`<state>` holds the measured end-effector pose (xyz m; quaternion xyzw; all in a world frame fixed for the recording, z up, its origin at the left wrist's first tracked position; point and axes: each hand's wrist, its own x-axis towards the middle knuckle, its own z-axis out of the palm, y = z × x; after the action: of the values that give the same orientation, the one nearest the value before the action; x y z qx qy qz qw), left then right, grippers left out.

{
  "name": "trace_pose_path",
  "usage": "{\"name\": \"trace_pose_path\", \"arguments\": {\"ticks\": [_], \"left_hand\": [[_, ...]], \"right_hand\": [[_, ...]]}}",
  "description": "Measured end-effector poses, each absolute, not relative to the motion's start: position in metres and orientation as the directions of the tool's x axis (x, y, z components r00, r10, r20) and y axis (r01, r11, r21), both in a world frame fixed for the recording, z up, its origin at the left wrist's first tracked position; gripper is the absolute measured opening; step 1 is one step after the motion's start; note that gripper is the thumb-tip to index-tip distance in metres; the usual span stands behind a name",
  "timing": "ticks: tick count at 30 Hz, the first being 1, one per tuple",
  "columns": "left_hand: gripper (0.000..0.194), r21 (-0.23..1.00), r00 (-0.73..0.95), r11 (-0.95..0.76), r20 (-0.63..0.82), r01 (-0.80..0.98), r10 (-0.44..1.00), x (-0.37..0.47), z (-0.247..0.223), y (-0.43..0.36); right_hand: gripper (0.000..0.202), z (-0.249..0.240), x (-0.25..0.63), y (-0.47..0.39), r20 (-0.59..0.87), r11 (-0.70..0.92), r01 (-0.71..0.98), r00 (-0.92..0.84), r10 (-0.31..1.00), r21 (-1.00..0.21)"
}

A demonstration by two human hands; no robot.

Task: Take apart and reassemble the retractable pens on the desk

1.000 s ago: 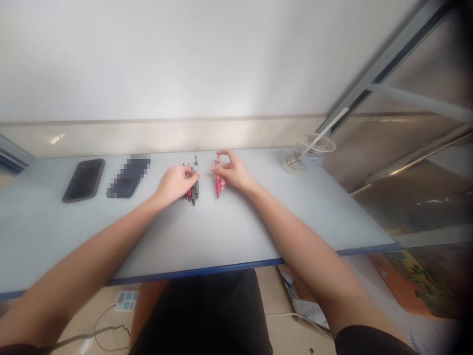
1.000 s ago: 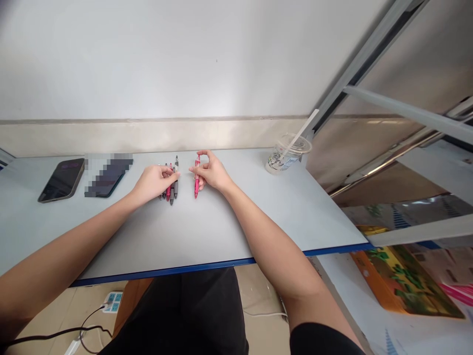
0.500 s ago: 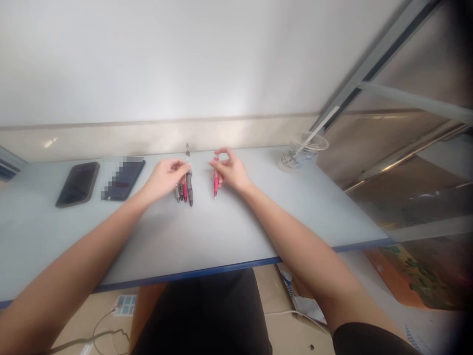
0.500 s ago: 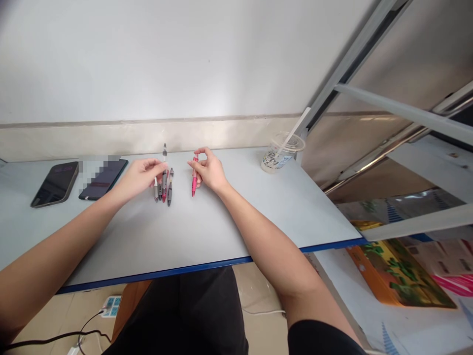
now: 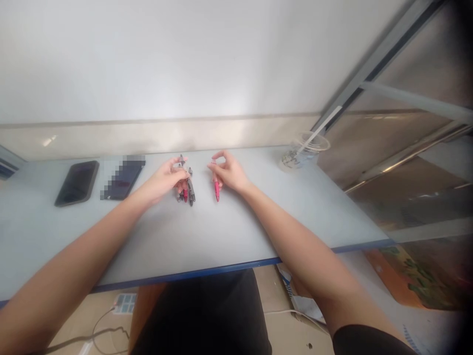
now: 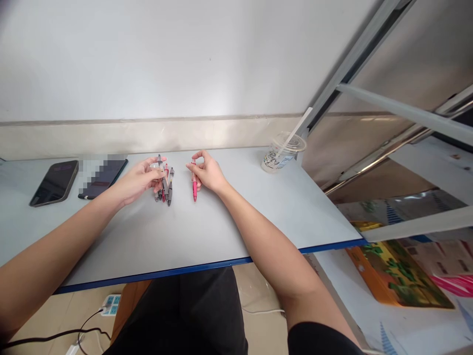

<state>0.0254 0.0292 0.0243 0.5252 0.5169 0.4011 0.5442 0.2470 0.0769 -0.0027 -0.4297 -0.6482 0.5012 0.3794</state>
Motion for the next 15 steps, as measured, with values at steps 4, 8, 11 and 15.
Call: {"name": "trace_pose_path", "arguments": {"ticks": [4, 8, 11, 15], "left_hand": [[0.089, 0.986, 0.171, 0.139, -0.152, 0.087, 0.973, 0.025, 0.025, 0.026], [0.091, 0.983, 0.224, 0.120, -0.149, 0.135, 0.963, 0.026, 0.025, 0.024], [0.083, 0.981, 0.237, 0.105, -0.143, 0.163, 0.961, 0.028, 0.026, 0.023], [0.076, 0.977, 0.224, 0.118, -0.157, 0.179, 0.962, 0.030, 0.027, 0.023]], "right_hand": [[0.029, -0.005, 0.246, 0.078, 0.069, 0.156, 0.231, -0.344, 0.936, -0.960], [0.027, -0.011, 0.247, 0.085, 0.138, 0.255, 0.405, -0.296, 0.945, -0.878], [0.020, -0.013, 0.249, 0.089, 0.183, 0.328, 0.587, -0.293, 0.938, -0.740], [0.018, -0.010, 0.253, 0.088, 0.120, 0.348, 0.710, -0.351, 0.929, -0.613]]}}
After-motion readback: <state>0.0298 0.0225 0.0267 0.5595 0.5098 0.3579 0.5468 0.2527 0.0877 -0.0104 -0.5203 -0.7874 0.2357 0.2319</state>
